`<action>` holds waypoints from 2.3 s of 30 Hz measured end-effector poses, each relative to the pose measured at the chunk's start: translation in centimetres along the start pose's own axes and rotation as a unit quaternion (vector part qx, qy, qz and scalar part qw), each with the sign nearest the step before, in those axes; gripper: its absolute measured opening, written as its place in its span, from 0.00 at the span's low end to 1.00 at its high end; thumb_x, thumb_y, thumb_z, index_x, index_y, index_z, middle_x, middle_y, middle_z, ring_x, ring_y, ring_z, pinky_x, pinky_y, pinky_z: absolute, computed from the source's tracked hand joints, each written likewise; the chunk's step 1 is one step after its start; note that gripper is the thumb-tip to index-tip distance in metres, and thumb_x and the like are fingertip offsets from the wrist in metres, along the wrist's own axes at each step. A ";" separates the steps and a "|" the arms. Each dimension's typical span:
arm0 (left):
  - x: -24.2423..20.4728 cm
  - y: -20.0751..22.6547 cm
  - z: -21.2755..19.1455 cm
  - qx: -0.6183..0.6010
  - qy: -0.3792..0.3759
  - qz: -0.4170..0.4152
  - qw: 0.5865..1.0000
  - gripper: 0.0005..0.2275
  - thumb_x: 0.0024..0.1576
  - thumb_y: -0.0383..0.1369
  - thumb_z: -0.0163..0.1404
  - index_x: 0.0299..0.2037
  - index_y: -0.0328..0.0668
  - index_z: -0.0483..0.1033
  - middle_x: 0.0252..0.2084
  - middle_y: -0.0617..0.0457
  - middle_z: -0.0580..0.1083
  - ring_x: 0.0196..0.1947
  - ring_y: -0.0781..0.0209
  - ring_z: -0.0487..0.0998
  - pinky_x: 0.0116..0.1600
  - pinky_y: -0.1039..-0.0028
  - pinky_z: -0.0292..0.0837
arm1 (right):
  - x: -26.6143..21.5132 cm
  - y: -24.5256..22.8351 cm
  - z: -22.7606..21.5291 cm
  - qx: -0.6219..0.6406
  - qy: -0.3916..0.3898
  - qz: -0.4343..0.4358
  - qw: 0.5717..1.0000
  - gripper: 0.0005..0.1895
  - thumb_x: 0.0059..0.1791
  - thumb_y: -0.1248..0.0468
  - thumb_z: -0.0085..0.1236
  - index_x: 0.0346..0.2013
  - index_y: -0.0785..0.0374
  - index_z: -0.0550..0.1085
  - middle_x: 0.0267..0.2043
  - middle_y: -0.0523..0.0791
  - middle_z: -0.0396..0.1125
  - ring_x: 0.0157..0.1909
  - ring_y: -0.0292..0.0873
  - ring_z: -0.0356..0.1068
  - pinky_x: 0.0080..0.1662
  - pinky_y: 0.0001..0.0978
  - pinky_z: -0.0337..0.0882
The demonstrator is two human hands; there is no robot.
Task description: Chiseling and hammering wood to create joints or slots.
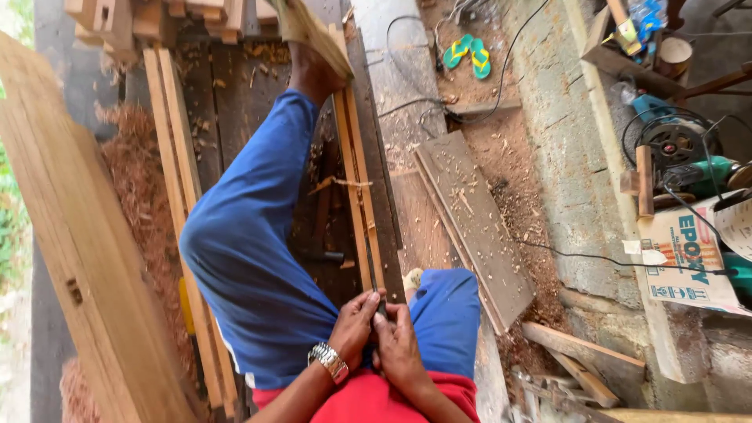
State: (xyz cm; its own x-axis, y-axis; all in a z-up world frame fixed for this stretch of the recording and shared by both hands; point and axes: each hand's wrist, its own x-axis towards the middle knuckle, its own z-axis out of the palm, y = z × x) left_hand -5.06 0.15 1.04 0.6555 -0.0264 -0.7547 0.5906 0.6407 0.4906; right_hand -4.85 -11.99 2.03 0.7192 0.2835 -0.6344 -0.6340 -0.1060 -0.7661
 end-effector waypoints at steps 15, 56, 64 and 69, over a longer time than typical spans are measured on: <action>3.0 -0.8 -1.8 0.073 0.018 0.095 0.993 0.16 0.62 0.40 0.49 0.52 0.38 0.80 0.42 0.55 0.82 0.40 0.72 0.79 0.44 0.80 0.75 | 1.1 -2.2 1.0 -0.040 0.020 0.015 0.999 0.12 0.55 0.57 0.45 0.49 0.59 0.64 0.22 0.49 0.62 0.14 0.38 0.55 0.18 0.33 0.56; 0.8 8.3 4.1 0.188 -0.047 0.351 0.916 0.18 0.66 0.39 0.48 0.60 0.36 0.75 0.42 0.56 0.78 0.40 0.75 0.74 0.43 0.82 0.73 | 3.4 -7.5 -1.1 0.055 -0.021 -0.235 0.970 0.09 0.61 0.61 0.47 0.53 0.62 0.67 0.25 0.41 0.63 0.18 0.32 0.56 0.20 0.25 0.56; 1.1 0.1 0.3 0.002 -0.048 0.033 0.998 0.18 0.63 0.38 0.49 0.61 0.38 0.71 0.40 0.55 0.79 0.36 0.67 0.80 0.36 0.76 0.77 | -1.7 -4.7 -1.4 0.107 -0.030 0.023 0.993 0.21 0.54 0.65 0.45 0.62 0.57 0.61 0.32 0.46 0.71 0.12 0.35 0.58 0.13 0.27 0.56; 0.3 -0.2 -0.3 0.074 -0.087 -0.003 0.993 0.18 0.63 0.39 0.48 0.60 0.39 0.72 0.36 0.52 0.79 0.29 0.67 0.77 0.29 0.78 0.72 | -2.3 -3.1 -2.6 0.197 -0.043 0.164 0.965 0.23 0.54 0.61 0.47 0.64 0.53 0.61 0.29 0.45 0.66 0.14 0.35 0.57 0.13 0.26 0.52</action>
State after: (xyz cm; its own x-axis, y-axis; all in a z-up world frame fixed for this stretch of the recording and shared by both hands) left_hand -5.14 0.27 0.54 0.7160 -0.1696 -0.6771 0.6485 0.5206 0.5553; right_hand -3.82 -14.82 5.62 0.4450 0.3767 -0.8125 -0.8952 0.1630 -0.4147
